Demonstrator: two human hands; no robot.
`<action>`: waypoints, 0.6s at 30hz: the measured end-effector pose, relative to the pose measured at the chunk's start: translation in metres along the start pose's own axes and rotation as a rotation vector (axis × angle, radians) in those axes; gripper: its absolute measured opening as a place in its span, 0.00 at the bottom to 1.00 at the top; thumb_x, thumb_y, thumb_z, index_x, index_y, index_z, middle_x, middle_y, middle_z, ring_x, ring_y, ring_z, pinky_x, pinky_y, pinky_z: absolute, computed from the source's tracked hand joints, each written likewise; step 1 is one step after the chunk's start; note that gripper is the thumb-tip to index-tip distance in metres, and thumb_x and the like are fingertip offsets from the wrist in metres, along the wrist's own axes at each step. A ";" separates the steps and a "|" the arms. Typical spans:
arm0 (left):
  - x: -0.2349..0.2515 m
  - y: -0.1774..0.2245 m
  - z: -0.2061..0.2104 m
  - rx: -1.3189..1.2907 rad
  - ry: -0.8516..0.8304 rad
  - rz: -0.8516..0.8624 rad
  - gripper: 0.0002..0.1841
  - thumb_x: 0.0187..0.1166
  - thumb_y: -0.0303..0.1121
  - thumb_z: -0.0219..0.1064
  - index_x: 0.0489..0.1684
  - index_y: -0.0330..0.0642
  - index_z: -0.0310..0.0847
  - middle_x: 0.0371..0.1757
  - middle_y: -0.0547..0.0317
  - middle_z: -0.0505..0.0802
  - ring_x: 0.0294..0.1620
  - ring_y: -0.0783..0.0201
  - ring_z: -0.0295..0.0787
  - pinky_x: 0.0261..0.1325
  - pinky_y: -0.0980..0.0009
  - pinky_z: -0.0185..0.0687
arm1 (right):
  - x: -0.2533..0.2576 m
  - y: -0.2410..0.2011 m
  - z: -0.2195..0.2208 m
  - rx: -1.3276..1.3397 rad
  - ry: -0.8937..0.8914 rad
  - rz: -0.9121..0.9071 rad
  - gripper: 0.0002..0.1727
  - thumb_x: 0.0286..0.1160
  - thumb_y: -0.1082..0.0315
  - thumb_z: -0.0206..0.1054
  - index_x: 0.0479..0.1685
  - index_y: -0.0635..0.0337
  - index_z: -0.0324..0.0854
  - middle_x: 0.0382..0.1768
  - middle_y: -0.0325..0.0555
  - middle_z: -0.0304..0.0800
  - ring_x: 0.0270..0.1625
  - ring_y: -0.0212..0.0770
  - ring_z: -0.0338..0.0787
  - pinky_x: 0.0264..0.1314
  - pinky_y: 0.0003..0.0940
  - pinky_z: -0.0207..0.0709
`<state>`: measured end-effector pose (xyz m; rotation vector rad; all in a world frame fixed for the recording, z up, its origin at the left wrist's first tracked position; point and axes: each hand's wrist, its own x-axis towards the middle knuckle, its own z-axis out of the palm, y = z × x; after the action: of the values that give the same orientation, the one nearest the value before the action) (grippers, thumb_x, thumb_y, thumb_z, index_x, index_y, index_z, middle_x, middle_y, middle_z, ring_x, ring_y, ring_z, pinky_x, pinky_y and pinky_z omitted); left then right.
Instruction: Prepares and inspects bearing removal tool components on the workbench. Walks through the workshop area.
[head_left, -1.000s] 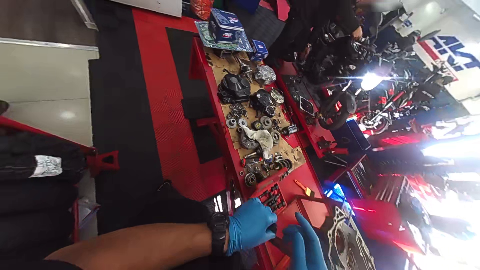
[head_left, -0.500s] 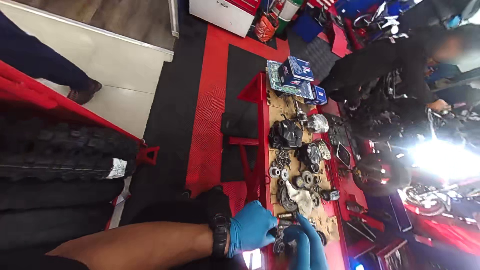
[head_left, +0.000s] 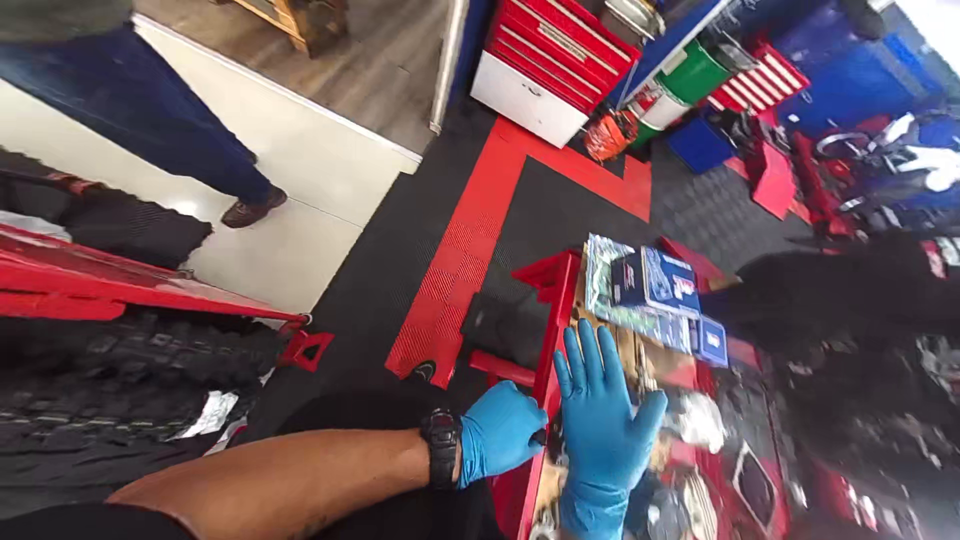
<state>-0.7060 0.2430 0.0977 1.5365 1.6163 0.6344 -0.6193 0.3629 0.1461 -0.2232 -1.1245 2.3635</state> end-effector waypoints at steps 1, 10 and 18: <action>0.012 -0.005 -0.017 -0.011 0.023 -0.023 0.17 0.84 0.42 0.64 0.53 0.36 0.87 0.51 0.42 0.93 0.58 0.43 0.89 0.73 0.42 0.73 | 0.026 -0.003 -0.004 -0.002 -0.009 0.025 0.51 0.76 0.24 0.46 0.88 0.55 0.66 0.86 0.54 0.71 0.88 0.52 0.70 0.88 0.46 0.65; 0.112 -0.097 -0.148 -0.117 0.190 -0.115 0.17 0.85 0.41 0.63 0.51 0.35 0.88 0.50 0.41 0.93 0.56 0.42 0.90 0.70 0.42 0.74 | 0.261 0.012 -0.078 -0.157 0.147 -0.005 0.11 0.80 0.60 0.67 0.55 0.45 0.91 0.38 0.33 0.94 0.42 0.30 0.92 0.54 0.28 0.85; 0.220 -0.205 -0.339 -0.089 0.143 -0.071 0.16 0.84 0.40 0.63 0.52 0.35 0.87 0.50 0.42 0.93 0.58 0.43 0.89 0.72 0.43 0.72 | 0.464 0.007 -0.136 -0.198 0.425 -0.076 0.29 0.90 0.41 0.47 0.20 0.41 0.82 0.13 0.22 0.76 0.17 0.24 0.78 0.25 0.21 0.75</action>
<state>-1.0879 0.4864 0.0748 1.3895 1.7171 0.7813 -0.9719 0.6883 0.0846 -0.7029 -1.1281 2.0070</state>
